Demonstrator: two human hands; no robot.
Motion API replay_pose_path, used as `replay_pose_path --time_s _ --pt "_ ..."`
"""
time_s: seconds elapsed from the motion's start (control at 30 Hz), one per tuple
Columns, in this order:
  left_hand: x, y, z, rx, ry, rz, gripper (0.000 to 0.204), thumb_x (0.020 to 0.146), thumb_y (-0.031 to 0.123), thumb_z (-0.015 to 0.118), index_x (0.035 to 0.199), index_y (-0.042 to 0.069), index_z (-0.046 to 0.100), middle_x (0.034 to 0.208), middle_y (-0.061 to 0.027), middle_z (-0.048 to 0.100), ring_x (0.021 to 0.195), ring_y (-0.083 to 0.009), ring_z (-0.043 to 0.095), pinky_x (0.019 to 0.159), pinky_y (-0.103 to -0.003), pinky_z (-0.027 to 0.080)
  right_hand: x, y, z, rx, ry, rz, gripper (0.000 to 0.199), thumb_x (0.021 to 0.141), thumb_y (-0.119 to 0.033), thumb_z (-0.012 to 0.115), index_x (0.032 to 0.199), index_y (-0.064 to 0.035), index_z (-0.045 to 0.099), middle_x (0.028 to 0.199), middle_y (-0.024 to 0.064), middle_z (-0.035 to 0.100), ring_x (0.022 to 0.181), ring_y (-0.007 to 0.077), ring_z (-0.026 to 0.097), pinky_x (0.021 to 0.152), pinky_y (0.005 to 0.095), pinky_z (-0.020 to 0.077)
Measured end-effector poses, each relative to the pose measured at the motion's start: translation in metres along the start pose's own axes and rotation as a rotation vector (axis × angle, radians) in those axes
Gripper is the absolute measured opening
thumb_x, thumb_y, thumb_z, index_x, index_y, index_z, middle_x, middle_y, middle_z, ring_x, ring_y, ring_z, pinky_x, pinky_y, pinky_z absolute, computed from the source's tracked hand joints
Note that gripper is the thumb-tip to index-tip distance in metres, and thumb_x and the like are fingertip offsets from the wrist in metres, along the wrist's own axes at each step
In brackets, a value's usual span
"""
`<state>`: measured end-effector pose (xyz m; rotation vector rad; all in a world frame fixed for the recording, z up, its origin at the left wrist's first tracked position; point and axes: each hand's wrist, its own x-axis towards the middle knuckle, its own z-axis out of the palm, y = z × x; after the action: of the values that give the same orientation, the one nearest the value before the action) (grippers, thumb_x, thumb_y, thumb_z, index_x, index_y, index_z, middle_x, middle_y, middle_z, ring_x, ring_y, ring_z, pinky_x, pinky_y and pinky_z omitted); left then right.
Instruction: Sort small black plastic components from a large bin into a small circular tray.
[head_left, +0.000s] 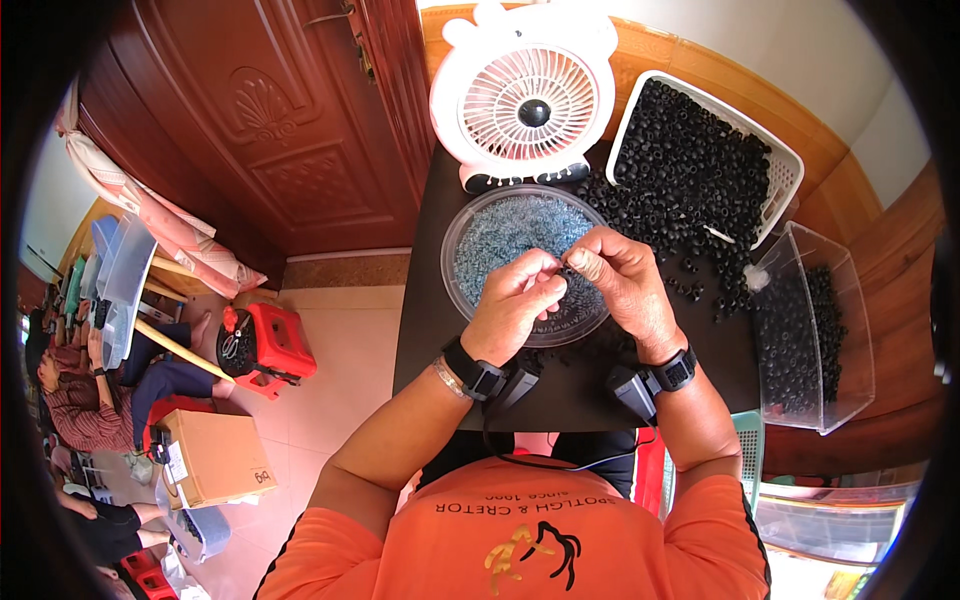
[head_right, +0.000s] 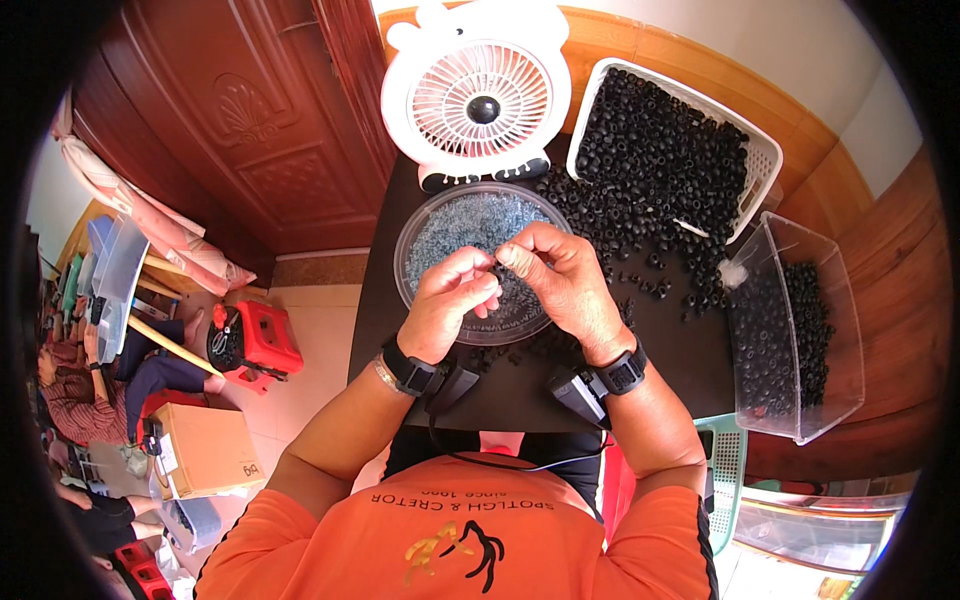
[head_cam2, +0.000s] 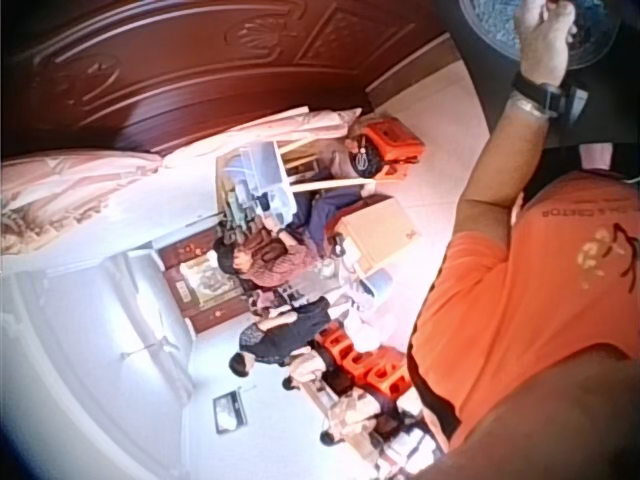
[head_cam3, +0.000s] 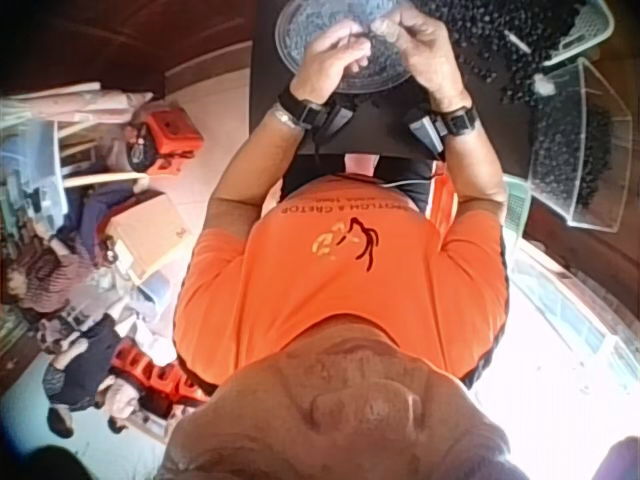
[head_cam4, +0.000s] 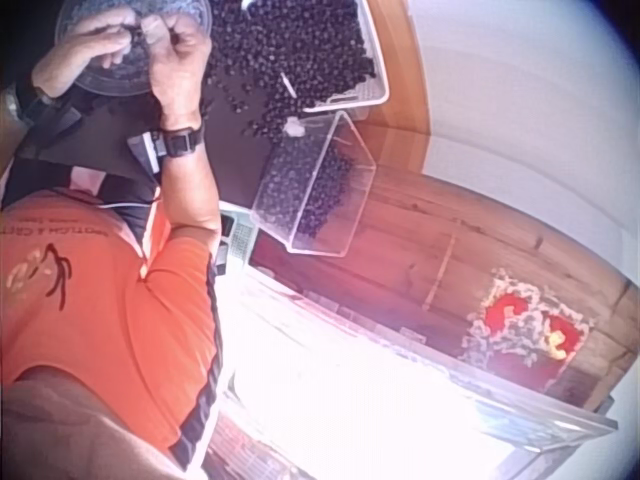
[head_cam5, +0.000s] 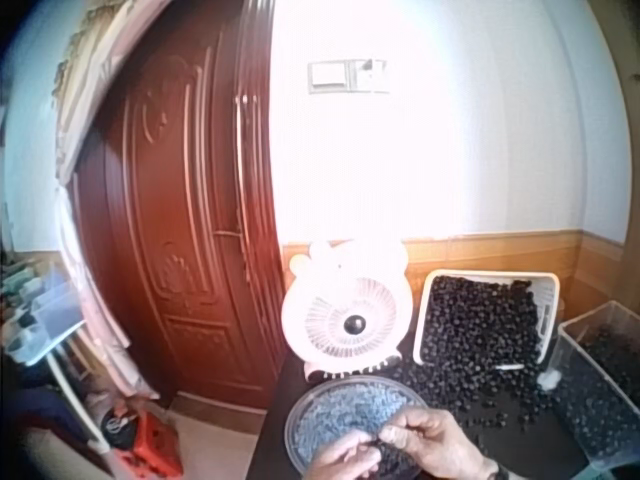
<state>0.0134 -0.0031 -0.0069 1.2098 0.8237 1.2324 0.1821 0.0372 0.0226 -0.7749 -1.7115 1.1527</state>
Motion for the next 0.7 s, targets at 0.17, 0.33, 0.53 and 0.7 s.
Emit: replay_pose_path --time_s 0.17,0.33,0.53,0.7 --pt "0.0003 0.0003 -0.0001 0.0 -0.006 -0.001 0.017 0.09 0.016 0.058 0.1 0.002 0.056 0.081 -0.0029 0.059 0.071 -0.0088 0.056 0.062 -0.022 0.044 0.0002 0.0016 -0.0006 -0.022 0.011 -0.007 0.02 0.089 -0.02 0.065 0.082 -0.0015 0.063 0.073 -0.0022 0.058 0.071 0.0057 0.05 0.066 0.0227 0.0422" --pt "0.0002 0.0006 0.0004 -0.002 -0.001 0.001 0.017 0.09 0.016 0.058 0.099 0.002 0.056 0.081 -0.0024 0.059 0.071 -0.0086 0.056 0.062 -0.022 0.044 -0.0004 0.0009 -0.0002 -0.047 0.002 -0.015 0.019 0.089 -0.018 0.065 0.082 -0.0012 0.063 0.073 -0.0013 0.058 0.07 0.0064 0.051 0.066 0.0232 0.0425" --pt "0.0002 -0.0016 -0.0013 0.011 -0.009 0.0 0.018 0.091 0.019 0.057 0.098 0.002 0.056 0.079 -0.0027 0.059 0.07 -0.0089 0.056 0.061 -0.022 0.043 -0.0015 0.0008 0.0018 -0.107 0.006 -0.105 0.015 0.087 -0.016 0.067 0.081 -0.0015 0.064 0.075 0.0025 0.061 0.07 0.0106 0.055 0.065 0.0258 0.044" --pt "-0.0007 -0.0021 -0.0013 0.02 0.012 -0.008 0.021 0.091 0.021 0.054 0.096 0.001 0.057 0.077 -0.0035 0.058 0.068 -0.01 0.056 0.06 -0.022 0.043 -0.0029 -0.0035 0.008 -0.444 0.08 -0.286 0.009 0.083 -0.011 0.068 0.08 -0.003 0.065 0.074 0.0085 0.062 0.07 0.0239 0.06 0.064 0.0331 0.0475"
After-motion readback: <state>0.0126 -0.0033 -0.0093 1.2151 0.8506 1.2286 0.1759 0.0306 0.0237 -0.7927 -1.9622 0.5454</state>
